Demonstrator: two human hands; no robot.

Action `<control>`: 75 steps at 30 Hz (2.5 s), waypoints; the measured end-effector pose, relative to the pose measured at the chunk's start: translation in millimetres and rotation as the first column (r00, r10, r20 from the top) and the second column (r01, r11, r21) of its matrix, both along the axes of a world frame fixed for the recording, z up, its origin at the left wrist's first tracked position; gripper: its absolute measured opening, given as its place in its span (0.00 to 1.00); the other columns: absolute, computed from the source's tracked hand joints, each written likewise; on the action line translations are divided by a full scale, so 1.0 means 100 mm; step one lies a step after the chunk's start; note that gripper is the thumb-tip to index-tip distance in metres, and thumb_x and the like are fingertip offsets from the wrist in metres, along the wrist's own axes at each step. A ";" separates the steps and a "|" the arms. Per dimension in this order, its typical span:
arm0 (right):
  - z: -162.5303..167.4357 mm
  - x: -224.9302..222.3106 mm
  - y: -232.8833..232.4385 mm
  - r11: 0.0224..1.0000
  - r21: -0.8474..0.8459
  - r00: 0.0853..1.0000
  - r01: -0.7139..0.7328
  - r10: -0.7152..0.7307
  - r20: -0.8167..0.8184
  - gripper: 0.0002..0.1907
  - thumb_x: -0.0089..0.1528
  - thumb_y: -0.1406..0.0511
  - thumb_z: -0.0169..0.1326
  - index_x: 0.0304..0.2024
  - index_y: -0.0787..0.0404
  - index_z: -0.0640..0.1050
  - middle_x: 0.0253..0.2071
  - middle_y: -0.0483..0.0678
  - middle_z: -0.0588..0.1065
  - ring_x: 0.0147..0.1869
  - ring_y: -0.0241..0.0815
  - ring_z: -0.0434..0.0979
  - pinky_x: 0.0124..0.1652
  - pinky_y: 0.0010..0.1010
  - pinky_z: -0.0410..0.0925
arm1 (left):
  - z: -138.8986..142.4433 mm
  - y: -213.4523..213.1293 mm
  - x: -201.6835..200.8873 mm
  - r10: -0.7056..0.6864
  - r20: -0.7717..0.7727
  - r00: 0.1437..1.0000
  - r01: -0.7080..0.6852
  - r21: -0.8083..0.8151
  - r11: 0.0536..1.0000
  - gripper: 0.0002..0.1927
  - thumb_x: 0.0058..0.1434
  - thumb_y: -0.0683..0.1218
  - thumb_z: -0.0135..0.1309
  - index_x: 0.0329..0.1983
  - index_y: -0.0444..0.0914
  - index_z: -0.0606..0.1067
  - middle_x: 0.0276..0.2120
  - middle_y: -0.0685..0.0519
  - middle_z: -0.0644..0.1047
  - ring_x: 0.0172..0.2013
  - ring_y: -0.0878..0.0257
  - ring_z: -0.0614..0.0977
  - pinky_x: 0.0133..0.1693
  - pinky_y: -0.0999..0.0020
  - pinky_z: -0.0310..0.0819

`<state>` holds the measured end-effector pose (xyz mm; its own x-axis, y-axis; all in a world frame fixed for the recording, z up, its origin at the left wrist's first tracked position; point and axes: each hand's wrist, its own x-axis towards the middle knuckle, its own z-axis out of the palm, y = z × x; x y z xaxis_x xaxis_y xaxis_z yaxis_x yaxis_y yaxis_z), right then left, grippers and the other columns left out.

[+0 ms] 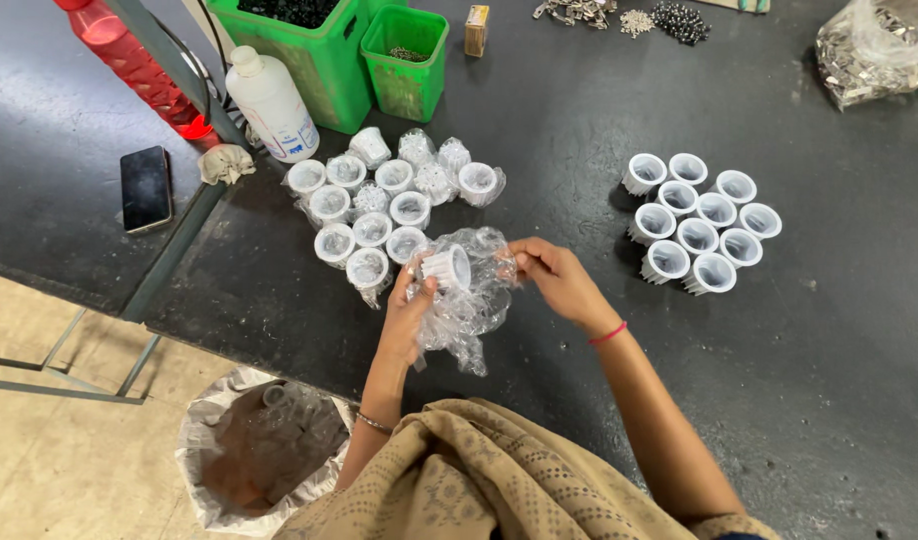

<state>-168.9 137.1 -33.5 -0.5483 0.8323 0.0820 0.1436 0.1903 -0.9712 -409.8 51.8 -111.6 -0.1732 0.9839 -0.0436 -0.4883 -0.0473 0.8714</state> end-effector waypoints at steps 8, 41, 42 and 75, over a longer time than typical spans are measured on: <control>0.22 0.06 -0.08 0.991 -0.133 0.998 0.034 -0.027 0.054 0.45 0.57 0.69 0.62 0.71 0.54 0.53 0.59 0.50 0.76 0.28 0.32 0.77 0.22 0.22 0.68 | 0.11 -0.01 0.15 -0.050 0.074 0.996 0.049 0.015 0.999 0.26 0.67 0.51 0.57 0.65 0.37 0.71 0.54 0.53 0.77 0.52 0.65 0.77 0.53 0.67 0.73; -0.64 0.48 0.70 0.922 -0.089 0.925 0.376 -0.380 -0.027 0.08 0.59 0.64 0.59 0.38 0.61 0.79 0.30 0.47 0.82 0.33 0.38 0.85 0.33 0.29 0.77 | -0.36 0.00 -0.27 0.332 0.201 0.922 -0.328 -0.054 0.943 0.05 0.71 0.41 0.52 0.46 0.35 0.74 0.49 0.44 0.78 0.43 0.58 0.82 0.45 0.60 0.80; -0.68 0.53 0.84 0.855 0.183 0.860 0.486 -0.505 0.073 0.08 0.59 0.66 0.58 0.39 0.64 0.79 0.31 0.51 0.82 0.35 0.43 0.87 0.36 0.32 0.77 | -0.37 -0.02 -0.30 0.362 0.115 0.925 -0.361 -0.032 0.932 0.04 0.70 0.39 0.52 0.45 0.33 0.74 0.50 0.45 0.79 0.43 0.61 0.82 0.46 0.63 0.80; -0.68 -0.62 0.72 0.874 0.465 0.900 0.140 -0.308 0.310 0.15 0.55 0.65 0.68 0.43 0.60 0.81 0.59 0.51 0.75 0.49 0.52 0.82 0.49 0.38 0.73 | 0.35 -0.06 0.21 0.159 -0.865 0.476 -0.422 -0.066 0.904 0.26 0.52 0.51 0.67 0.55 0.47 0.75 0.34 0.53 0.81 0.35 0.53 0.83 0.37 0.59 0.75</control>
<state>-230.7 208.8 -101.5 -0.4109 0.8660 0.2852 0.5577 0.4862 -0.6727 -388.8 46.1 -77.0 -0.5318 0.8445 0.0628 0.4596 0.2256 0.8590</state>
